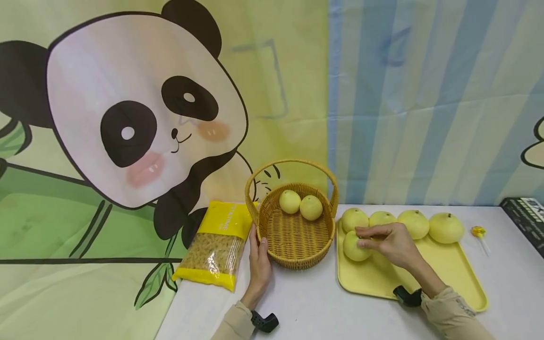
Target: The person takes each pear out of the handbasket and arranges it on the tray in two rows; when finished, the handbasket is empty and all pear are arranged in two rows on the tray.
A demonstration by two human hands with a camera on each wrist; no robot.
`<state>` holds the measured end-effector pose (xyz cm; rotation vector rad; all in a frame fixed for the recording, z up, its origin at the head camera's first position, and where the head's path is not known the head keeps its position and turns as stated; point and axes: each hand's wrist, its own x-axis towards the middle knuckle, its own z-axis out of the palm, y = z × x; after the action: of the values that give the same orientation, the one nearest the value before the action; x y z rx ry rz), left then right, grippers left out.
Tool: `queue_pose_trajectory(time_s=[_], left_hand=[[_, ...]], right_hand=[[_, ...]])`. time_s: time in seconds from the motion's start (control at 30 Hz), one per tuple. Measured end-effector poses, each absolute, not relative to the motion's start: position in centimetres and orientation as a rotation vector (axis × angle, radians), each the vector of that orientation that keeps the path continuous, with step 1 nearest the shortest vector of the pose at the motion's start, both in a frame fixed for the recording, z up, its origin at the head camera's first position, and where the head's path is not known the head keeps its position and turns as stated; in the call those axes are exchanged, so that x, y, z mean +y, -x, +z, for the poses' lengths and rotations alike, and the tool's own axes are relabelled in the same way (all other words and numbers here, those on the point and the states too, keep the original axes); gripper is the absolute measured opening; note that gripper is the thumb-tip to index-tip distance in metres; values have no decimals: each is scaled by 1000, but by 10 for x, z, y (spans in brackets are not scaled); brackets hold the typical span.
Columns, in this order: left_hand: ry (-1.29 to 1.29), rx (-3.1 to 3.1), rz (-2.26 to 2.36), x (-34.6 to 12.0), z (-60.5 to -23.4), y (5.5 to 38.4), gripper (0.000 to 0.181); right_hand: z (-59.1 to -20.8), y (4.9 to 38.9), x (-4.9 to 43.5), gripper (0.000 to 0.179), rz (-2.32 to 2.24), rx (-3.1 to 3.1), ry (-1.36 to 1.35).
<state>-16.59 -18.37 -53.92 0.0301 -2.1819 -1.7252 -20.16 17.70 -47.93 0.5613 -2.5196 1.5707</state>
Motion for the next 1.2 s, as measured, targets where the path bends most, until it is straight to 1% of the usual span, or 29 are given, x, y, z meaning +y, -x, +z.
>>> queue_pose_trajectory(time_s=[0.2,0.43,0.8,1.03,1.2], left_hand=[[-56,-2192,-1735,-184,-537,161,58],[-53,-2182,-1729,-185,-538,162,58],[-44,-2177,-1742,-185,-539,163,58],[-30,-2183,-1726,-185,-539,165,58],[-35,-2181,-1739,-184,-539,165,58]], right_hand=[[-480,202,176,16,1617,-2530,-579],[-477,202,176,19,1615,-2577,-607],[-470,200,177,12,1592,-2594,-628],[-462,196,173,18,1449,-2594,-626],[-450,189,161,18,1377,-2575,-632]])
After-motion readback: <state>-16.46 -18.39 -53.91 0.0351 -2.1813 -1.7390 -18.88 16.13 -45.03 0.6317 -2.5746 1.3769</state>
